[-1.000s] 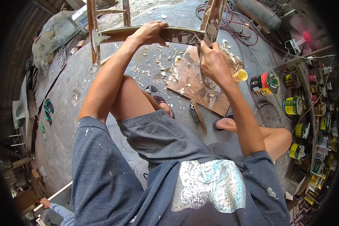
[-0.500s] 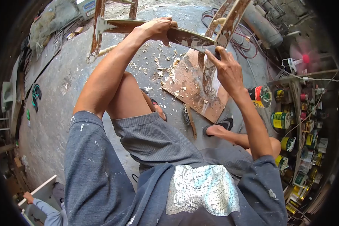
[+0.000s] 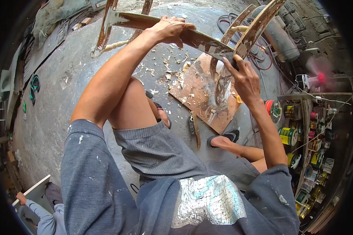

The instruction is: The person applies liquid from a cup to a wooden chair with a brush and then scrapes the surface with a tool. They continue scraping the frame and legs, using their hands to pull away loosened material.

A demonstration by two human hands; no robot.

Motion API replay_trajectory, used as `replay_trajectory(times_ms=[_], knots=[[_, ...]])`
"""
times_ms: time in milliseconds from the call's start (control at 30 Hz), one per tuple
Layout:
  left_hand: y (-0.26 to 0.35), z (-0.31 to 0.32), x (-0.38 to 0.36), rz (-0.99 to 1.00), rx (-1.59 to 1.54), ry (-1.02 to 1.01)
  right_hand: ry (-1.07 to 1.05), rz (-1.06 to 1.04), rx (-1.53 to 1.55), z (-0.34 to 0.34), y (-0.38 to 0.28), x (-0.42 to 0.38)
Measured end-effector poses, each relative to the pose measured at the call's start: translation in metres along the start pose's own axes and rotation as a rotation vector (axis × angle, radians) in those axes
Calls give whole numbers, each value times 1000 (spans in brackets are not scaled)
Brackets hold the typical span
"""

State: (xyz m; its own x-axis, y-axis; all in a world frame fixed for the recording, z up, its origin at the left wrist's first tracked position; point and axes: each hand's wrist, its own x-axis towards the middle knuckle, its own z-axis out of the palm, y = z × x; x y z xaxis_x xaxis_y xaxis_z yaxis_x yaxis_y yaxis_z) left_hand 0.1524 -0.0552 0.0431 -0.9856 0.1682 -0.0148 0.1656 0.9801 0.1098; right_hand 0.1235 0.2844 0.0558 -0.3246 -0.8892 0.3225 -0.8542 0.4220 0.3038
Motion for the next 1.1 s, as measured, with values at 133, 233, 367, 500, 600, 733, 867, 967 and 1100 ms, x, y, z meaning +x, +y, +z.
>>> replay_trajectory(times_ms=[133,233,367,500,600,733,867,967,1100], knots=[[-3,7,2,9,24,45,-29,24,-42,-2,-8,7],[-6,8,4,15,30,56,2,46,-26,1,-9,4],[-2,4,2,-4,33,26,-16,83,-15,3,-13,1],[-6,11,4,21,38,73,-13,97,-30,3,-19,10],[-8,14,3,19,56,86,-13,98,-26,2,-20,7],[-7,15,4,9,37,65,-50,105,-62,0,-20,11],[-11,18,5,22,67,112,-34,112,-44,1,-20,7],[-9,14,5,1,66,75,-12,112,-45,5,-18,2],[-7,12,6,4,63,62,-17,134,-57,5,-22,9]])
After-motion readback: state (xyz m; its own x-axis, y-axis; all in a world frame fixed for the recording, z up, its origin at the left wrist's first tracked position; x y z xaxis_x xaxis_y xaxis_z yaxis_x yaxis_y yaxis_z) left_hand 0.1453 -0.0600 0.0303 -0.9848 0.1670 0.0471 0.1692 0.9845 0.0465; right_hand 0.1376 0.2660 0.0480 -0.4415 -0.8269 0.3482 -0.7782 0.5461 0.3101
